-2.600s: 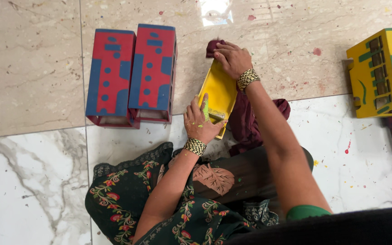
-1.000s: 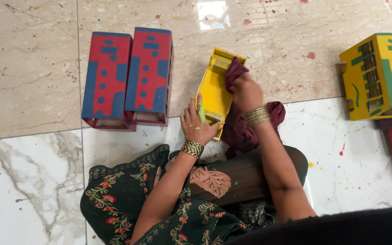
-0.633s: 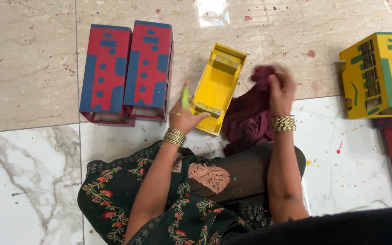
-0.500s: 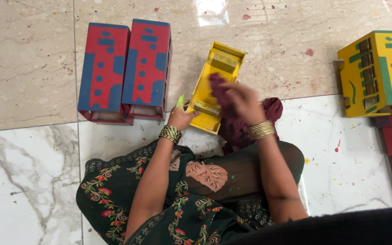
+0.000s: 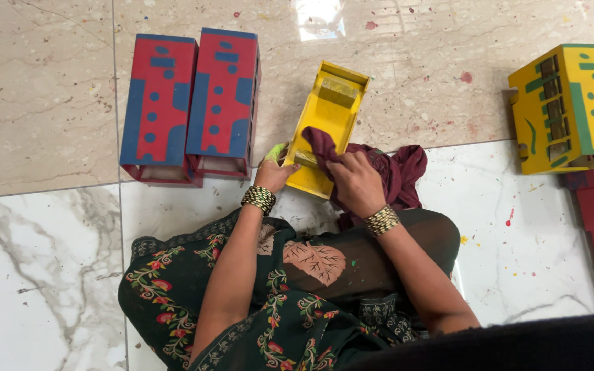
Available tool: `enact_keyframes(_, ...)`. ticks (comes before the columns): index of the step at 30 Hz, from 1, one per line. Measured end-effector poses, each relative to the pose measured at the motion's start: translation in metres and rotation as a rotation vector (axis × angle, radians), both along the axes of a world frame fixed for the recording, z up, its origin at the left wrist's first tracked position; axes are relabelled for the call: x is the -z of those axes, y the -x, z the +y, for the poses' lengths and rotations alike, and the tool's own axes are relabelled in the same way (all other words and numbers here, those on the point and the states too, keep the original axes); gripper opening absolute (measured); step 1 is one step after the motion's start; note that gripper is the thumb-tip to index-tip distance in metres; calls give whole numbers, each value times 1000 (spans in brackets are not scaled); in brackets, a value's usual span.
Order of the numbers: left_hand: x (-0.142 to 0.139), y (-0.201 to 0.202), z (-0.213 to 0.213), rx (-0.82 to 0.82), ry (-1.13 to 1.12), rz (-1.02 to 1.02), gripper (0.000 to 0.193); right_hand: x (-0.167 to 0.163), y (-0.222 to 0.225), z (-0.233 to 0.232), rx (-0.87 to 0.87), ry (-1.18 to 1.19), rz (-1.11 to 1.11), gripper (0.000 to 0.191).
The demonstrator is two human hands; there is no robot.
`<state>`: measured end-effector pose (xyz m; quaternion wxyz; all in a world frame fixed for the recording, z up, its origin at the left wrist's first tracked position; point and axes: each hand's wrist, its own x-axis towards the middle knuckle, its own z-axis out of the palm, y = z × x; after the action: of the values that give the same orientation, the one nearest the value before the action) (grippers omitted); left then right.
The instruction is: The person sits on the floor and wipes painted wooden toy bus models one at a time with a maroon cloth, turning each toy to clean its sides, roof and window openings, then sets the wiped toy aside and picks up the next one.
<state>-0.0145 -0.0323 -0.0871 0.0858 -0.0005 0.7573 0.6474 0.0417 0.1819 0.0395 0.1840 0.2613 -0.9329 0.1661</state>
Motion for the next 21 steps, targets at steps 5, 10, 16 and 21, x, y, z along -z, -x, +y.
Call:
enact_keyframes(5, 4, -3, 4, -16, -319, -28, 63, -12, 14, 22, 246, 114, -214, 11)
enact_keyframes(10, 10, -6, 5, -49, -486, -7, 56, -9, 52, 4, -16, 264, 2, 17)
enact_keyframes(16, 11, -5, 8, -219, -398, -98, 79, 41, 94, -46, -36, 171, -354, 18)
enact_keyframes(21, 13, -5, 11, -230, -311, -80, 88, 70, 114, -33, -133, 207, -574, 22)
